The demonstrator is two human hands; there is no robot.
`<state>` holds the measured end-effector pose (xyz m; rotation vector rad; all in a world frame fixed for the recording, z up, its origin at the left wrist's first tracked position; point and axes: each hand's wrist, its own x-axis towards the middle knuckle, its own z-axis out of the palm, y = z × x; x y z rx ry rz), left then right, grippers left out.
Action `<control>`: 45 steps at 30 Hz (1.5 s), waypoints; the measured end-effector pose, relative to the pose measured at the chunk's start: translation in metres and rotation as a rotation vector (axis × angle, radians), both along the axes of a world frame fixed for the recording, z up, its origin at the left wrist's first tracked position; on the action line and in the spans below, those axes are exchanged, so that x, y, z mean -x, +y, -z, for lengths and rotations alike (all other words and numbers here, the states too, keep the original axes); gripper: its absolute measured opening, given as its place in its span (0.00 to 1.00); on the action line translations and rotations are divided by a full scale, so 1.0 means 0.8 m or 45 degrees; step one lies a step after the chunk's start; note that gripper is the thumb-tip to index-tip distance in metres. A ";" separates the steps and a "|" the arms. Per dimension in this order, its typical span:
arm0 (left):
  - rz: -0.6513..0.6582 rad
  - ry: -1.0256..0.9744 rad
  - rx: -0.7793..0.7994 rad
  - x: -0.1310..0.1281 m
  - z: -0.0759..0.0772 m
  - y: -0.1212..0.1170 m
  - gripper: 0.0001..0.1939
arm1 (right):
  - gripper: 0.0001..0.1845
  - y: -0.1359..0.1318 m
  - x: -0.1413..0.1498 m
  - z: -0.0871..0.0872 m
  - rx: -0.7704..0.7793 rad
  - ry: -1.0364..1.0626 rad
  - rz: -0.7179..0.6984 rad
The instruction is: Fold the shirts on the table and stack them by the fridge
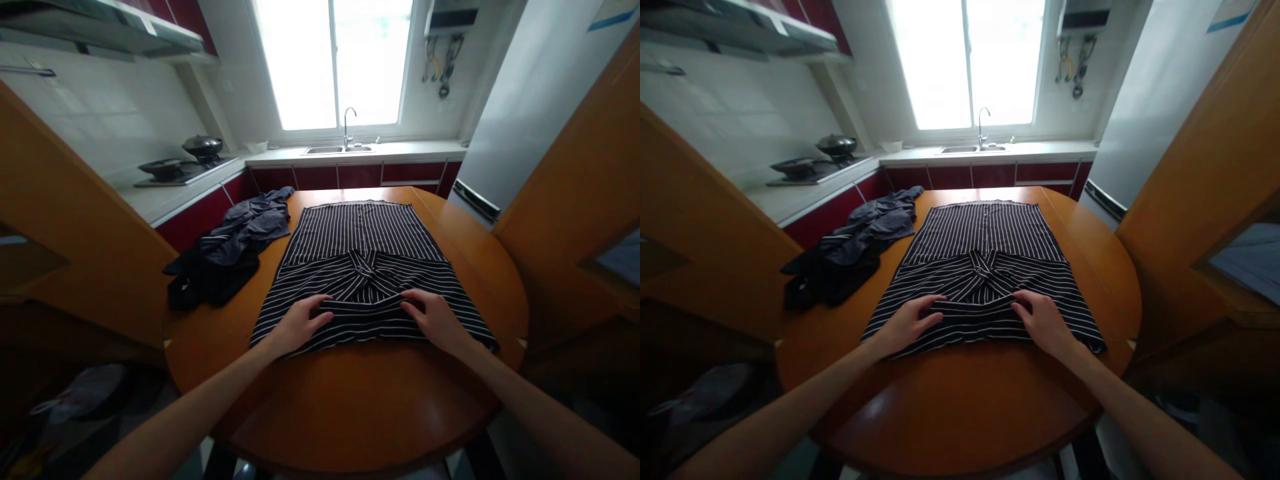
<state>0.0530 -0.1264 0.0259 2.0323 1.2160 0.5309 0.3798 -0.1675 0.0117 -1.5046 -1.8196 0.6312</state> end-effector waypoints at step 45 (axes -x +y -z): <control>-0.077 0.158 -0.056 -0.019 -0.004 0.039 0.24 | 0.13 0.022 0.004 0.012 0.181 -0.117 0.148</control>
